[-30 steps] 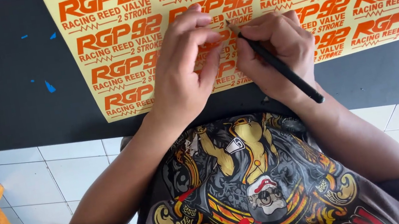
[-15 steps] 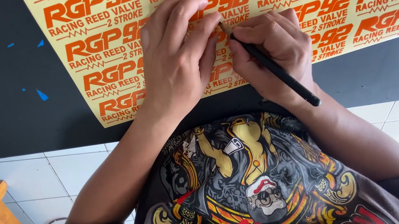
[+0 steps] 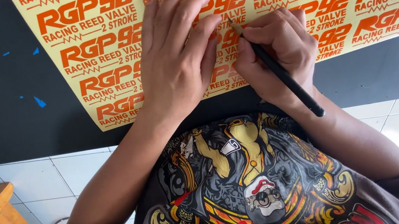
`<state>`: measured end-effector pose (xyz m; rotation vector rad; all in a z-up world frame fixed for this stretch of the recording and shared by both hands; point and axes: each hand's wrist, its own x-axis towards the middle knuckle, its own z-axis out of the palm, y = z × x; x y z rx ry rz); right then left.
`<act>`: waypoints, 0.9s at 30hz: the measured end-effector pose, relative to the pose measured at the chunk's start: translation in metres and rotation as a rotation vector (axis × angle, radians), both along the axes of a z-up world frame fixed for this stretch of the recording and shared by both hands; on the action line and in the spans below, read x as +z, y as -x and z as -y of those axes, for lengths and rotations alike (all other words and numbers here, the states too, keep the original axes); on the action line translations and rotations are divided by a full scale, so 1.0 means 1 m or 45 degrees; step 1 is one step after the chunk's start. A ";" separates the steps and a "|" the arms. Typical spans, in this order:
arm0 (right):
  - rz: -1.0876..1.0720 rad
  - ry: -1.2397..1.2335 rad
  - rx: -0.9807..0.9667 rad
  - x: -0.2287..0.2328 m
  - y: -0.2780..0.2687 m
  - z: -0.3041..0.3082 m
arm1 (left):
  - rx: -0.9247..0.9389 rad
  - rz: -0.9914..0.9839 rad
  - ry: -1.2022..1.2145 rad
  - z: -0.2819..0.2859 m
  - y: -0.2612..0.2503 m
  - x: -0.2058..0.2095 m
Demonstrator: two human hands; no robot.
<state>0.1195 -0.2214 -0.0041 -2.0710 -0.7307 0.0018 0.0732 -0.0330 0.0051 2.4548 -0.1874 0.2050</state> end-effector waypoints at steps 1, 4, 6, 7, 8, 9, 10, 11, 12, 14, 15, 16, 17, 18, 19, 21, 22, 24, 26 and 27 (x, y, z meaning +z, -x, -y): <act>-0.003 0.000 -0.002 0.000 0.001 0.000 | -0.002 -0.003 0.000 0.000 0.000 0.000; 0.000 0.032 -0.027 0.000 0.001 0.000 | -0.006 0.011 -0.053 0.000 0.000 -0.002; -0.004 0.039 -0.020 0.001 0.001 0.000 | -0.032 -0.016 -0.079 0.000 0.000 -0.002; -0.005 0.039 -0.019 0.002 0.001 -0.001 | -0.031 -0.017 -0.079 0.000 0.000 -0.002; -0.015 0.020 -0.009 0.002 0.001 -0.001 | -0.030 -0.004 -0.069 -0.001 -0.001 -0.002; -0.025 0.001 0.000 0.003 0.001 -0.001 | -0.029 0.009 -0.059 -0.001 -0.001 -0.002; -0.024 0.001 -0.001 0.005 0.001 -0.002 | -0.030 0.010 -0.058 -0.001 -0.001 -0.002; -0.109 -0.062 0.009 0.007 0.001 -0.002 | 0.001 0.005 0.022 -0.002 -0.001 -0.002; -0.195 -0.127 0.019 0.010 0.001 -0.002 | 0.033 -0.001 0.100 -0.002 0.000 -0.002; -0.234 -0.148 0.046 0.007 0.002 0.003 | 0.059 0.031 0.195 -0.002 0.002 -0.009; -0.272 -0.168 0.073 0.005 0.002 0.006 | 0.085 0.064 0.290 -0.002 0.003 -0.012; -0.271 -0.169 0.075 0.006 0.003 0.005 | 0.087 0.066 0.288 -0.003 0.005 -0.017; -0.298 -0.172 0.008 0.007 0.004 0.004 | 0.158 0.110 0.397 -0.004 0.007 -0.021; -0.326 -0.175 -0.059 0.007 0.006 0.003 | 0.230 0.154 0.505 -0.005 0.008 -0.026; -0.325 -0.177 -0.056 0.009 0.005 0.001 | 0.232 0.155 0.503 -0.007 0.008 -0.021; -0.214 -0.077 -0.053 0.011 0.003 -0.001 | 0.271 0.165 0.516 -0.010 0.008 -0.011; -0.207 -0.081 -0.050 0.018 0.001 -0.005 | 0.272 0.173 0.513 -0.010 0.007 -0.012; -0.001 0.034 0.044 0.032 -0.001 -0.013 | 0.245 0.151 0.523 -0.010 0.008 -0.014; -0.052 0.019 0.077 0.028 -0.002 -0.022 | 0.248 0.144 0.531 -0.011 0.009 -0.011; -0.102 0.005 0.105 0.026 -0.001 -0.025 | 0.246 0.137 0.541 -0.011 0.009 -0.010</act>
